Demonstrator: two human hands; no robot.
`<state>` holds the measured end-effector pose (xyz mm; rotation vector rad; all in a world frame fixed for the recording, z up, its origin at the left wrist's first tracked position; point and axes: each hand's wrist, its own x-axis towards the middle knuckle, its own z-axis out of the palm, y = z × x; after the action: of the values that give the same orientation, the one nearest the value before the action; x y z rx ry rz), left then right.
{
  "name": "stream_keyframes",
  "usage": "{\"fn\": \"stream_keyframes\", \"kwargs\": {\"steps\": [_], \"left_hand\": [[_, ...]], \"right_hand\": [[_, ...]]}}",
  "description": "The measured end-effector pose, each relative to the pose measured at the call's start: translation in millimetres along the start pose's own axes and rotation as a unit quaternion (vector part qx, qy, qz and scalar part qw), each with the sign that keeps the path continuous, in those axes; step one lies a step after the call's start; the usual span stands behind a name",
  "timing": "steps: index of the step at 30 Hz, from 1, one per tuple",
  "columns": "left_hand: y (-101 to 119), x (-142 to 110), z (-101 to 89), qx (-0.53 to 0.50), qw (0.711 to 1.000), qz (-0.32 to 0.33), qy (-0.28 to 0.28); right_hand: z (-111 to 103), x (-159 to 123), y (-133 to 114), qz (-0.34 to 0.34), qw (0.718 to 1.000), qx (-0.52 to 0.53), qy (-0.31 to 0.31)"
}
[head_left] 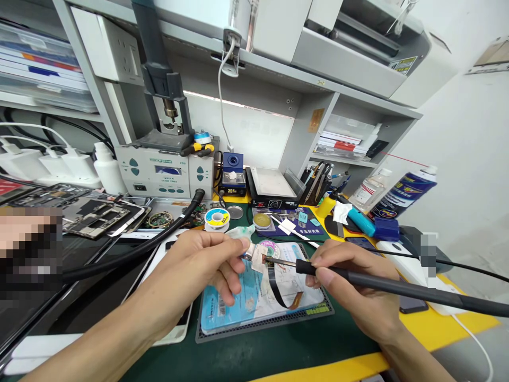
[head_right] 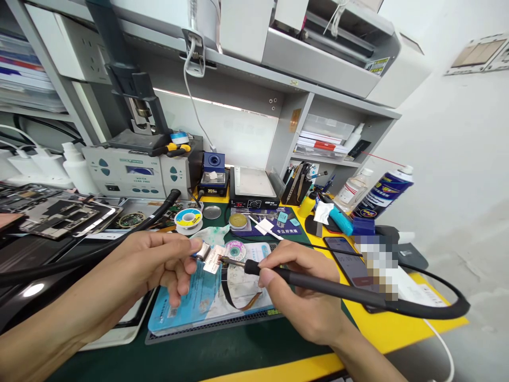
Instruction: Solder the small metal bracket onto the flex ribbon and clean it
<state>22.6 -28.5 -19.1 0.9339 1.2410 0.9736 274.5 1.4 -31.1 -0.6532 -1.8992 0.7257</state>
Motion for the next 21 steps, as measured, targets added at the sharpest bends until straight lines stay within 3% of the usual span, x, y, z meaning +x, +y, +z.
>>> {"fn": "stream_keyframes", "kwargs": {"steps": [21], "left_hand": [[1.6,-4.9,3.8,-0.01,1.0,0.002,0.018]], "right_hand": [[0.0,-0.4,0.0,-0.005,1.0,-0.021,-0.007]]}}
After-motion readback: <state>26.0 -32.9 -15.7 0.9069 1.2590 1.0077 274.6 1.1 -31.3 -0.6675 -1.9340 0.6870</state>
